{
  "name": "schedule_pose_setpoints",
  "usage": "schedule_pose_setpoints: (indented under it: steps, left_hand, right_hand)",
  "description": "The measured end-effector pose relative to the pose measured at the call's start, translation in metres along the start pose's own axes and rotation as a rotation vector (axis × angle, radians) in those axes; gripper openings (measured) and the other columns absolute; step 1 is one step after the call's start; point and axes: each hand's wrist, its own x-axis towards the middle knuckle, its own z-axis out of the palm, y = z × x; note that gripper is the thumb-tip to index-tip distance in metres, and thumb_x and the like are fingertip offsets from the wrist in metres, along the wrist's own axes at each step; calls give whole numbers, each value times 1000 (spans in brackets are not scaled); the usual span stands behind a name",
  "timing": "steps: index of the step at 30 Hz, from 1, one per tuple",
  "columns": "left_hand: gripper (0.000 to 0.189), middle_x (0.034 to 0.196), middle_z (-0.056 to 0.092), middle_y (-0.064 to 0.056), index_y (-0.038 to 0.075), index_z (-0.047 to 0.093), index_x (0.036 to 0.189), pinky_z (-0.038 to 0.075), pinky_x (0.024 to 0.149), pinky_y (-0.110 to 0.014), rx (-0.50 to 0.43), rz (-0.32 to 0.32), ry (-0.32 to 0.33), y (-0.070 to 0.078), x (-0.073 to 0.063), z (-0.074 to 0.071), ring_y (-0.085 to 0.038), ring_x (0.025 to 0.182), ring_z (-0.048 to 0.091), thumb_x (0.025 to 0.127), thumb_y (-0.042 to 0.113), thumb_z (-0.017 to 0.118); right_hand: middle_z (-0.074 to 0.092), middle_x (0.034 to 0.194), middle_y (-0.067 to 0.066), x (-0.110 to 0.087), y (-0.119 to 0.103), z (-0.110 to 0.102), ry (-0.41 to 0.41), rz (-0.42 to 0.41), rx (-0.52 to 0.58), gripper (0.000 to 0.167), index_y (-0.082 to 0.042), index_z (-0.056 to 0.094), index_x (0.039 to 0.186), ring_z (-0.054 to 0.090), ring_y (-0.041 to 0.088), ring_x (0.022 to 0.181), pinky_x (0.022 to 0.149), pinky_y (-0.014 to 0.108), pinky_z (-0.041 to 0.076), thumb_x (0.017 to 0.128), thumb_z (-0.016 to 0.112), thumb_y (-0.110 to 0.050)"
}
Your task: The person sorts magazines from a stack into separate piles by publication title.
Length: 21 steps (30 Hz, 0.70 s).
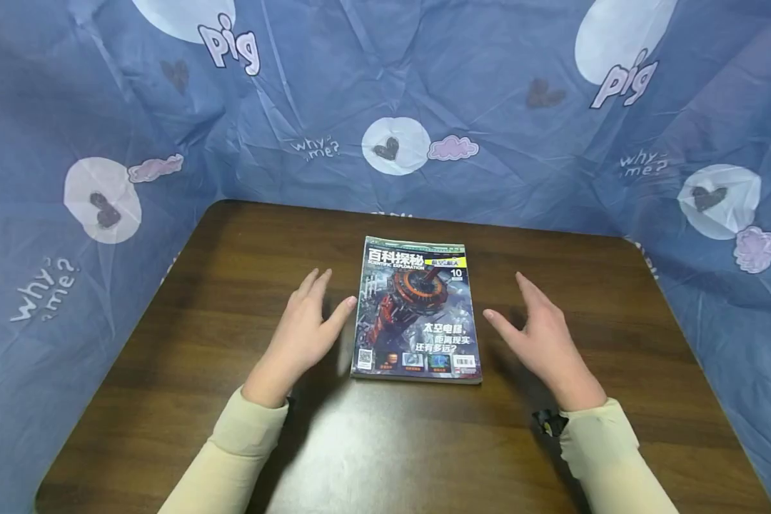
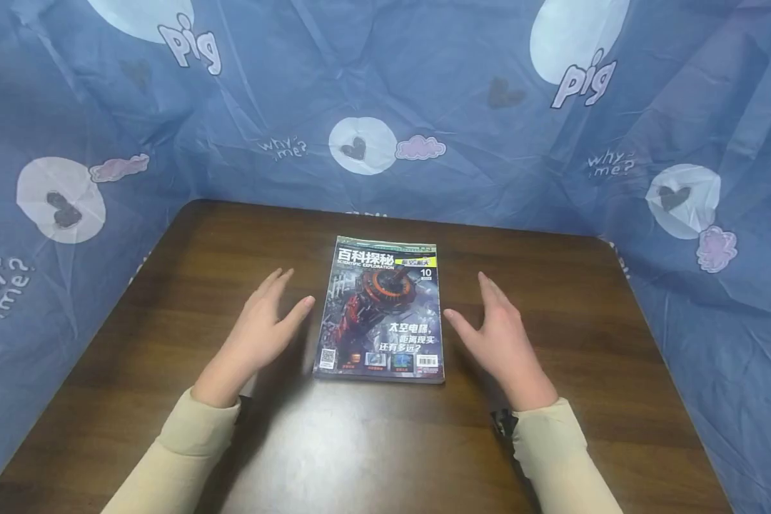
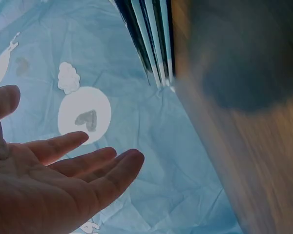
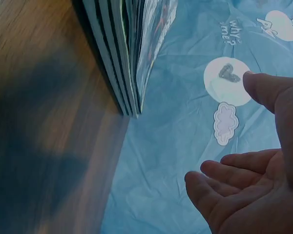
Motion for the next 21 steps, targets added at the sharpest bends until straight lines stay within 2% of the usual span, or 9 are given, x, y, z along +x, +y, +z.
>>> schedule_pose_setpoints:
  steps: [4,8,14,17,21]
  left_hand:
    - [73,158,32,-26,-4,37,153,26,115,-58,-27,26,5,4,4,5,-47,142,31,103,46,54]
    - [68,151,42,-28,-8,42,149,31,114,-54,-60,38,38,6,7,7,-42,139,39,102,38,59]
    - [64,142,50,-30,-12,48,142,43,104,-54,-92,-19,29,4,11,7,-44,124,54,100,34,62]
    - [63,139,52,-32,-13,49,141,44,102,-55,-98,-52,9,4,11,9,-45,119,57,100,33,63]
    - [58,130,58,-31,-13,52,139,45,99,-55,-105,-77,7,5,12,15,-43,113,58,99,28,63]
  right_hand:
    - [38,152,31,3,0,4,17,-9,12,83,8,35,153,37,48,139,108,62,33,96,72,-41]
    - [37,154,29,7,-3,9,-10,16,21,81,6,35,154,35,46,140,108,62,34,97,71,-40]
    - [37,155,27,14,-8,16,-15,21,39,79,6,37,153,36,44,141,109,60,34,96,72,-37]
    - [39,154,27,13,-8,19,-24,41,51,77,5,39,152,42,44,137,107,58,38,95,74,-33]
    - [48,146,28,10,-7,23,-40,79,83,74,5,42,151,56,43,123,100,56,47,94,76,-28]
